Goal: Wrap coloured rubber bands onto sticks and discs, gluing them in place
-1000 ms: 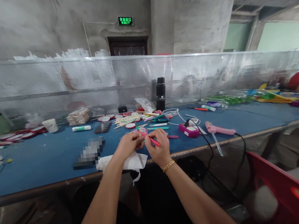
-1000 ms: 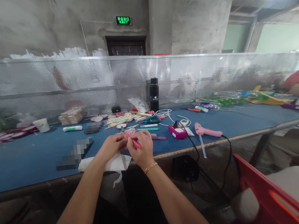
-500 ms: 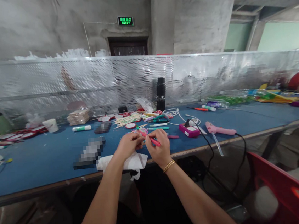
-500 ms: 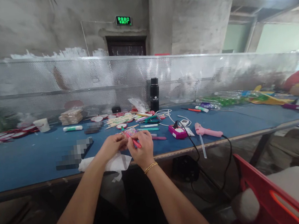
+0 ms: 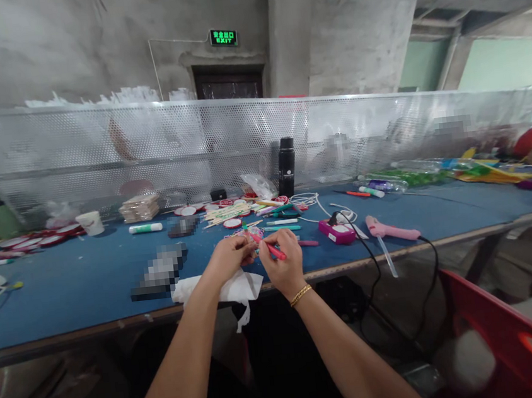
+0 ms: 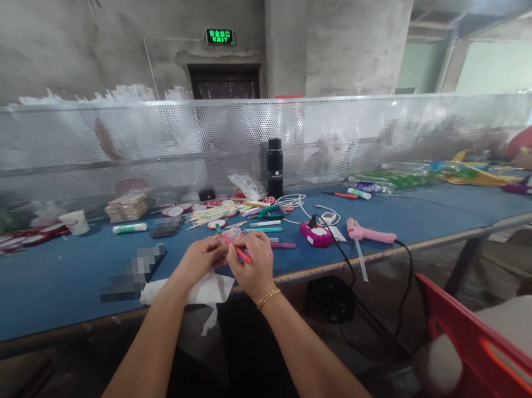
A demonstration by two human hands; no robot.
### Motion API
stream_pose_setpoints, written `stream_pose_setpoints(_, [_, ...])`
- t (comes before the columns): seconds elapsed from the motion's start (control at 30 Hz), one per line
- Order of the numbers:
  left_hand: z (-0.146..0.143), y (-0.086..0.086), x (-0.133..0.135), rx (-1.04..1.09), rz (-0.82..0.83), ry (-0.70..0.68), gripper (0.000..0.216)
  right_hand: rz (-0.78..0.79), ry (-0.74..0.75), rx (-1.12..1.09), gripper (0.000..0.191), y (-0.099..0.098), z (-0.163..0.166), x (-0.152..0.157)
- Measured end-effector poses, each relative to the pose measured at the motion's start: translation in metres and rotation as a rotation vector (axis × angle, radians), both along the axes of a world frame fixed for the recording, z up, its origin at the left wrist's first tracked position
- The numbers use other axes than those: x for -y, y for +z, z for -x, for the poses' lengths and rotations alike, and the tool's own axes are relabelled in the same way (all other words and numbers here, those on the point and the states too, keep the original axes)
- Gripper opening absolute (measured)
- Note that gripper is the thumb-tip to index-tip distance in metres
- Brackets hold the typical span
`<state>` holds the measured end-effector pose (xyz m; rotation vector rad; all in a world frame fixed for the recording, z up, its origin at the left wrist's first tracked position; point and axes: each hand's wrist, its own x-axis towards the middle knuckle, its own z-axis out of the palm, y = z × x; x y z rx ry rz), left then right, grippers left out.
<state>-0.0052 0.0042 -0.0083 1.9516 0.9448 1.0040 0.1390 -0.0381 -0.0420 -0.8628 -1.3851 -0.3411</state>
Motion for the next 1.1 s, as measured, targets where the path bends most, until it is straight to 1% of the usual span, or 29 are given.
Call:
stream_pose_setpoints(0.13, [-0.001,0.0012,0.0013,0.018,0.022,-0.002,0.038,-0.013,0.014,-0.004,0.016,-0.0005,-0.0005,0.0001])
stream_pose_setpoints(0.27, [-0.0007,0.0013,0.001,-0.006,0.006,0.006,0.034,-0.014,0.053,0.032,0.013,0.0001,-0.0003,0.0])
stream_pose_setpoints(0.5, [-0.0017,0.0012,0.0028,0.022,0.012,0.009,0.039,0.008,0.003,-0.017,0.016,-0.0009,-0.0002,-0.0005])
stream_pose_setpoints(0.77, [-0.0003,0.0023,0.0016,0.002,0.0,0.008,0.031,-0.012,0.059,0.044,0.013,0.0011,-0.0001,0.0008])
stream_pose_setpoints(0.97, [-0.0014,0.002,0.0032,0.017,0.009,0.007,0.038,0.004,-0.001,-0.004,0.016,-0.001,-0.0006,-0.0009])
stream_pose_setpoints(1.1, [-0.0013,0.0015,0.0023,0.011,0.008,0.001,0.037,-0.003,0.023,0.007,0.015,-0.0007,-0.0009,-0.0006])
